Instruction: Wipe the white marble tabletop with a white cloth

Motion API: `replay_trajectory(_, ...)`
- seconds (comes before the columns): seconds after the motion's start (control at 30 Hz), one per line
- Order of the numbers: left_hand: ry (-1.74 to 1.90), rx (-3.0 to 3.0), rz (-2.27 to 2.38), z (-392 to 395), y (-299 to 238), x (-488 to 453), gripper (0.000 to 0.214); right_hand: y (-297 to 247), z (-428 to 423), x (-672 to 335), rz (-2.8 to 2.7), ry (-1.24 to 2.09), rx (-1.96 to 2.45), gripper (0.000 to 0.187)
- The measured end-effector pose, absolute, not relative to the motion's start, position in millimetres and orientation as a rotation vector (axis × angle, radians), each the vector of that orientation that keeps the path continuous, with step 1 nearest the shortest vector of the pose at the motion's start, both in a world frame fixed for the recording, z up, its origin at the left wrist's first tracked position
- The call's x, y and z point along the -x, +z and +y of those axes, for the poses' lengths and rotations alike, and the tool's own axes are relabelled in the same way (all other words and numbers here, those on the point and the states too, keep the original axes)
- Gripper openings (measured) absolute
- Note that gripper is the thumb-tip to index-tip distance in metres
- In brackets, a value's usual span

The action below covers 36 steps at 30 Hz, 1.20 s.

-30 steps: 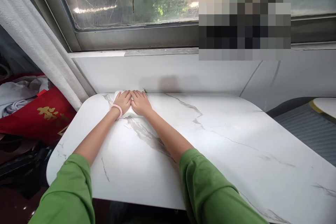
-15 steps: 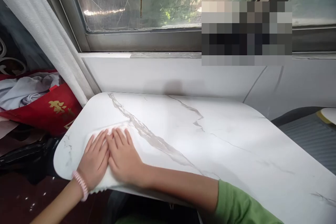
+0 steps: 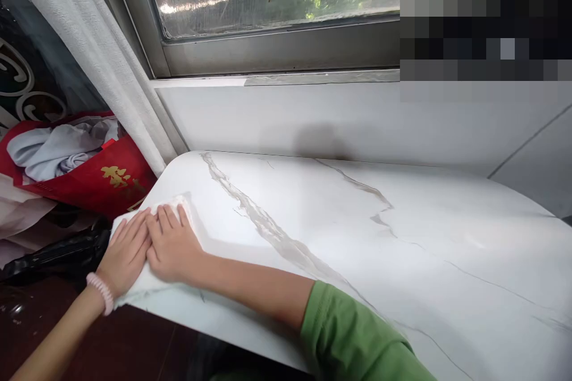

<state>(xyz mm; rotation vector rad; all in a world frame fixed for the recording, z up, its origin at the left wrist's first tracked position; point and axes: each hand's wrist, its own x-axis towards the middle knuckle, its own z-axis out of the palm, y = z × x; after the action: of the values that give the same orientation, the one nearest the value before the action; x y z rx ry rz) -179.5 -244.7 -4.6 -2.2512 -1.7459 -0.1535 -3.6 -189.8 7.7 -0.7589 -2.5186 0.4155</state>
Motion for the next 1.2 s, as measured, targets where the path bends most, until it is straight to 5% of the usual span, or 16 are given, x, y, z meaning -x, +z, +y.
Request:
replay_trajectory(0.6,-0.192,2.591,-1.666,30.4,6.7,132.7,0.042,-6.4,8.7,-7.6,-2.206,0.297,1.377,0.053)
replay_trajectory(0.93,-0.232,2.565,-1.663,1.5,4.0,123.8,0.041,-6.7,-16.5,-20.3,-2.265,0.246,1.367,0.055)
replay_trajectory(1.2,-0.280,2.418,-1.643,-139.3,-4.7,84.7,0.048,-7.7,-130.0,-69.2,-2.450,0.182,1.140,0.057)
